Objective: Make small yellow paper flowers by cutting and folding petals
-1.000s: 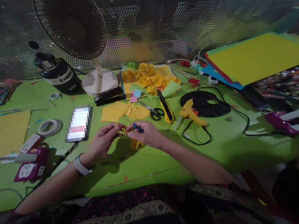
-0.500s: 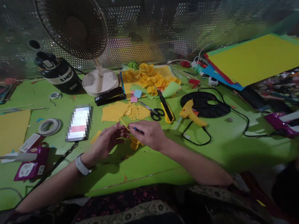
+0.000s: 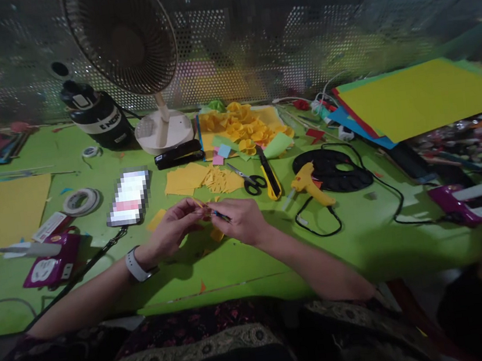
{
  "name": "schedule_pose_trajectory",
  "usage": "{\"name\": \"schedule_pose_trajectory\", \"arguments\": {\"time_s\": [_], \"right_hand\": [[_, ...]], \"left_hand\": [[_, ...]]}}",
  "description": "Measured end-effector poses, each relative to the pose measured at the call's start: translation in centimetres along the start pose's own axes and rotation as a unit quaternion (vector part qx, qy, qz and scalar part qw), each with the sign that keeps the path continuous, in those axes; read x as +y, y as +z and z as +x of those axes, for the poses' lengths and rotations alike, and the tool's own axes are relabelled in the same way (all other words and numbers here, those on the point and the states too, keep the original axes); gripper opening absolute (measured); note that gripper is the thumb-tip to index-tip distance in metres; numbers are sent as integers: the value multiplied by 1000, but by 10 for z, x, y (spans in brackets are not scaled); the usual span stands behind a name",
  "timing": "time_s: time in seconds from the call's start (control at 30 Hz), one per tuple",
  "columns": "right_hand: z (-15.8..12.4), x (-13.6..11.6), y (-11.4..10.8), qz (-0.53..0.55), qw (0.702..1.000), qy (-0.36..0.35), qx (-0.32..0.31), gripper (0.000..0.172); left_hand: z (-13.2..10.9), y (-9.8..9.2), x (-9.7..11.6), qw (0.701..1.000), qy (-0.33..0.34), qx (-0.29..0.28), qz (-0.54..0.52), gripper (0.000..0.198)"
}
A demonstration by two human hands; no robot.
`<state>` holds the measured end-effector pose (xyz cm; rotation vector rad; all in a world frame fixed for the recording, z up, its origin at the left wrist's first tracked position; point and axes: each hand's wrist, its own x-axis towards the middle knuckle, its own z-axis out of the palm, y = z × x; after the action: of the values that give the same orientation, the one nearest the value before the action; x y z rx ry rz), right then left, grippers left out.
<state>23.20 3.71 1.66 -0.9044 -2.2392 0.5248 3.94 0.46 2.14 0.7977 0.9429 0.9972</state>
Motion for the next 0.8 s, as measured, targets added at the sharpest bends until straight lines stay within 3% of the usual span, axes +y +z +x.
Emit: {"name": "schedule_pose_trajectory", "arguments": {"time_s": [0.17, 0.4, 0.6, 0.67, 0.8], "right_hand": [[1, -2, -2, 18, 999, 30, 6, 26], [5, 8, -8, 11, 996, 73, 54, 27], [12, 5, -16, 39, 977, 191, 89, 32], [13, -2, -20, 90, 967, 225, 78, 31], [15, -13, -23, 231, 939, 253, -20, 27]], "left_hand": [[1, -1, 0, 1000, 15, 8, -4, 18], [2, -5, 2, 999, -29, -19, -4, 26], [1, -5, 0, 1000, -17, -11, 22, 25], [1, -5, -1, 999, -1, 4, 45, 24], [1, -4, -3, 995, 32, 30, 86, 25]]}}
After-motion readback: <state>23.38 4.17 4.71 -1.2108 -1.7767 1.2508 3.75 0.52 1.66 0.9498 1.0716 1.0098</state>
